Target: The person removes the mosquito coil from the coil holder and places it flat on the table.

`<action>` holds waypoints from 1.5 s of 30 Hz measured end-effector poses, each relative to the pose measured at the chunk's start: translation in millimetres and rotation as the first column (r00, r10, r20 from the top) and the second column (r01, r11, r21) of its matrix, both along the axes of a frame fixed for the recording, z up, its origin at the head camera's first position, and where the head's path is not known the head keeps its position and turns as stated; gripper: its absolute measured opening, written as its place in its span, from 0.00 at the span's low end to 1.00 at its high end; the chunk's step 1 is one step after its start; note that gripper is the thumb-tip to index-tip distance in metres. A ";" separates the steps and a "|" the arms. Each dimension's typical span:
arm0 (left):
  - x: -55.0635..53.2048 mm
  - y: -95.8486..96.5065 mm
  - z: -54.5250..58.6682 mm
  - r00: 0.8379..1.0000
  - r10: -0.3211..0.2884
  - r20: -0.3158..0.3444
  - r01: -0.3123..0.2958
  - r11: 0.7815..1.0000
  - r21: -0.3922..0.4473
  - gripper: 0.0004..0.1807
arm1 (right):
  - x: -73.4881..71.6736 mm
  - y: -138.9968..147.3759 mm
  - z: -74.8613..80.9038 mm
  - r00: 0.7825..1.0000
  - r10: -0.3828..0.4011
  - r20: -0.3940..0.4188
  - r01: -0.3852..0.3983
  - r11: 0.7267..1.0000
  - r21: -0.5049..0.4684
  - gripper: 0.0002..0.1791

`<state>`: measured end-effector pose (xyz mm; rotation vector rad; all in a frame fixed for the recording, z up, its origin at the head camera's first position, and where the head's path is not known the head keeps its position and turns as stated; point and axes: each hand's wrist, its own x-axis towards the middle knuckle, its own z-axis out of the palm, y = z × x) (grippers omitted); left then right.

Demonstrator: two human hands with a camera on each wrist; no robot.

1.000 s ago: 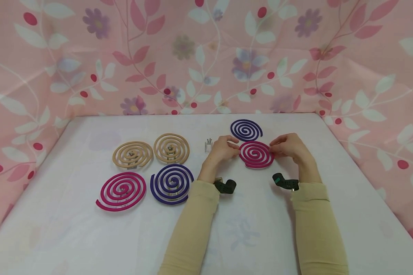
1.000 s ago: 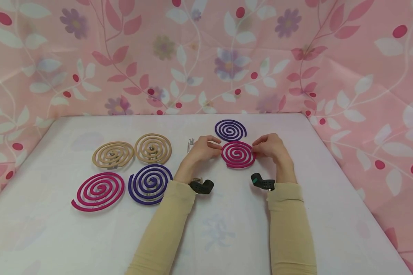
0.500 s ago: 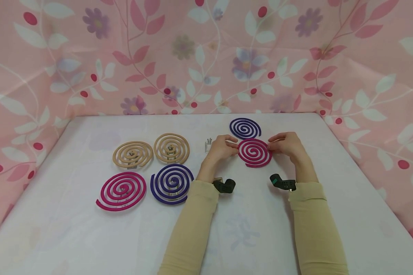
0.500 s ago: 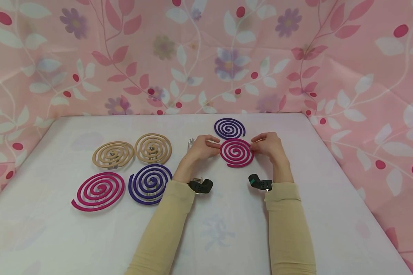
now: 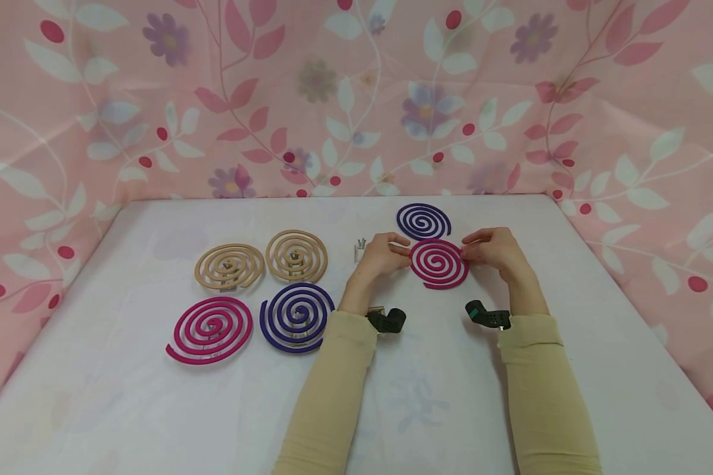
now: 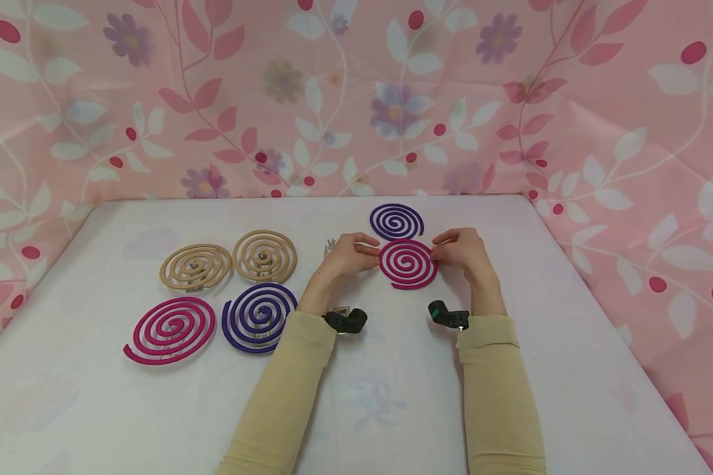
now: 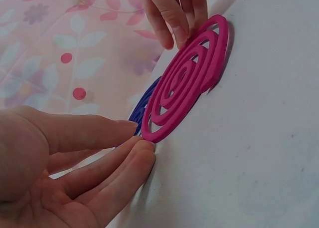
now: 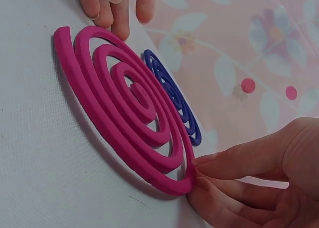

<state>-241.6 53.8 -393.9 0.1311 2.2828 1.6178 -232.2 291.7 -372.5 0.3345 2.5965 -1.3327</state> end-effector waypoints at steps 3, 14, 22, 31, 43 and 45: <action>0.0 -0.4 1.2 1.000 0.000 0.005 0.000 1.000 0.005 0.17 | -0.6 -0.1 0.9 1.000 -0.009 0.001 0.009 1.000 0.001 0.22; -2.5 -1.5 0.5 1.000 -0.004 0.001 0.004 1.000 0.028 0.20 | -1.4 -1.1 3.7 0.998 -0.043 0.054 0.043 0.999 -0.011 0.23; -3.6 -2.7 -0.2 1.000 -0.008 -0.002 0.008 1.000 0.026 0.21 | -2.2 1.3 3.5 0.998 -0.019 0.056 0.020 0.999 -0.026 0.23; -4.7 -2.2 -0.4 1.000 -0.027 -0.012 0.028 0.999 0.026 0.20 | -1.6 1.4 6.0 0.999 -0.008 0.052 0.010 1.000 -0.030 0.23; 16.5 -12.4 33.9 0.985 -0.105 -0.134 0.091 0.990 -0.105 0.21 | 10.7 -15.6 36.1 0.977 0.005 -0.215 -0.029 0.994 -0.107 0.22; 24.8 -19.6 43.8 0.970 -0.142 -0.195 0.114 0.982 -0.148 0.21 | 14.4 -27.4 47.2 0.954 0.005 -0.300 -0.057 0.984 -0.167 0.21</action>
